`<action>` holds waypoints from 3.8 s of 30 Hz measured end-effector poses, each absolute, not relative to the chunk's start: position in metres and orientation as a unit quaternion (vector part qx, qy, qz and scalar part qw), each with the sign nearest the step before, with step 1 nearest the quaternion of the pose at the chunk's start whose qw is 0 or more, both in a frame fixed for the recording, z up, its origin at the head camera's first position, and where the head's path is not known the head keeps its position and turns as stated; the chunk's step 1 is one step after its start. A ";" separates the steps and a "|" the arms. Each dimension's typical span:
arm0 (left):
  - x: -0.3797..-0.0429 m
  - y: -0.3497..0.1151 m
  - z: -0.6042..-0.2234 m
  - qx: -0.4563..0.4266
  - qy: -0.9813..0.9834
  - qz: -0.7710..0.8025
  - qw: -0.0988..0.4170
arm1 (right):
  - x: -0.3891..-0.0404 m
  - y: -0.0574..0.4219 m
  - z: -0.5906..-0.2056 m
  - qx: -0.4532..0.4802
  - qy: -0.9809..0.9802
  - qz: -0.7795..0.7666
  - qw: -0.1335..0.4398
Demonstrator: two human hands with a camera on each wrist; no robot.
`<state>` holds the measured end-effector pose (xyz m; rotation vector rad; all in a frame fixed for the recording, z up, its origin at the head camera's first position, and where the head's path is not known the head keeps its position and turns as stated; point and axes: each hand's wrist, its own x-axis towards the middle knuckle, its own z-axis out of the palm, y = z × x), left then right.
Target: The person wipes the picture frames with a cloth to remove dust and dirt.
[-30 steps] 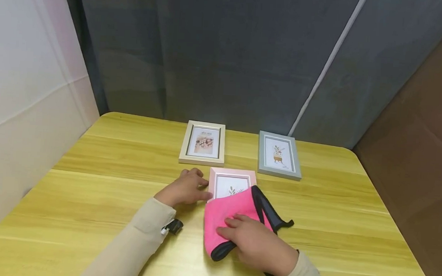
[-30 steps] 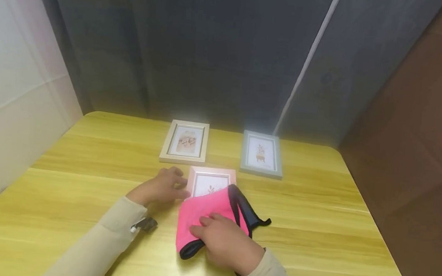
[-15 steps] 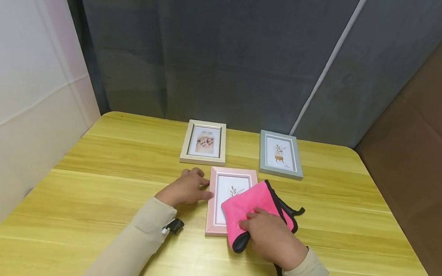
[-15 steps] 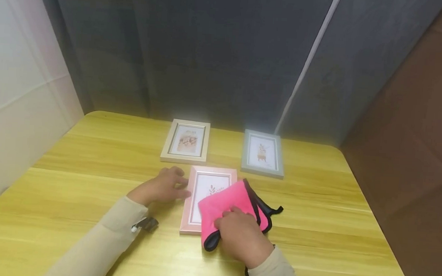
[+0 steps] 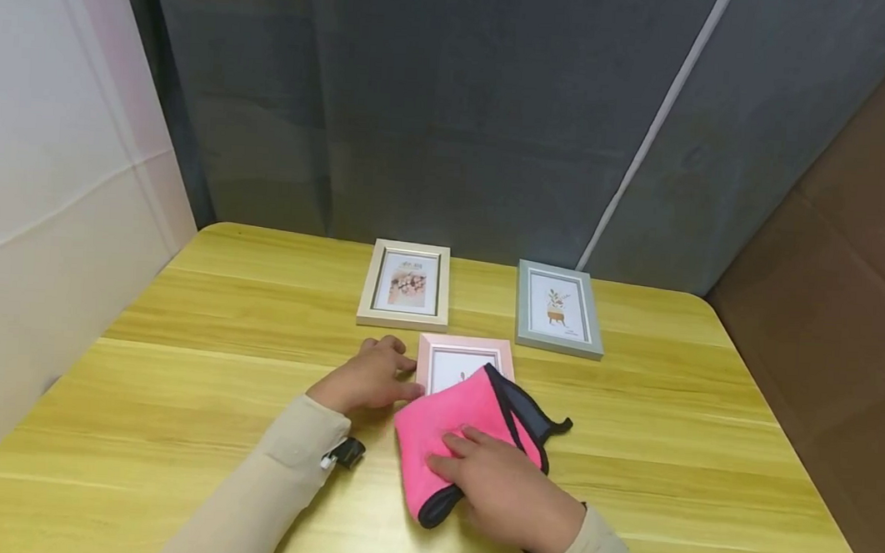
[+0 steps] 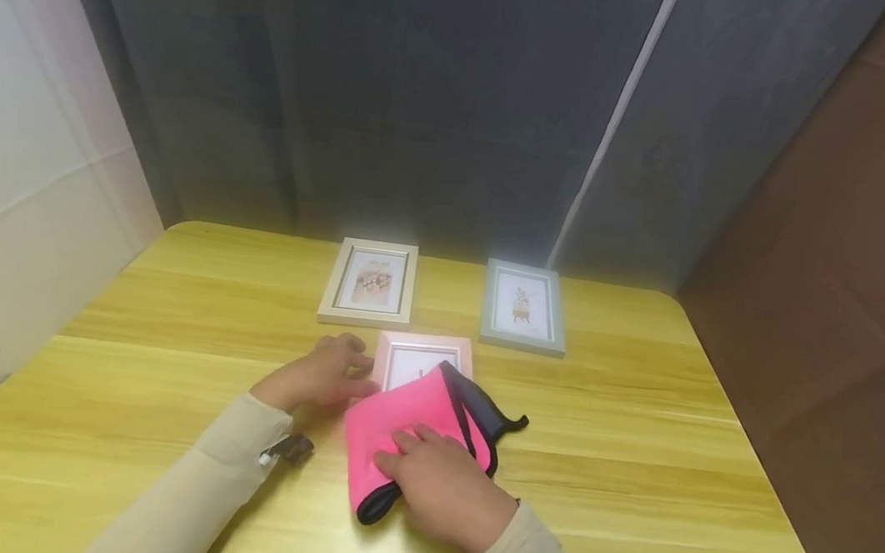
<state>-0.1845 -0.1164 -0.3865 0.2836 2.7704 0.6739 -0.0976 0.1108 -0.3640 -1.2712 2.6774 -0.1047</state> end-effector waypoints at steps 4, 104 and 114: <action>-0.185 -0.116 -0.386 0.102 0.955 0.240 0.138 | -0.103 0.120 -0.357 -0.352 0.930 -0.012 0.105; -0.184 -0.112 -0.386 0.110 0.960 0.220 0.131 | -0.096 0.117 -0.364 -0.442 0.895 -0.017 0.061; -0.185 -0.115 -0.387 0.103 0.956 0.237 0.140 | -0.117 0.145 -0.350 -0.360 0.932 -0.025 0.044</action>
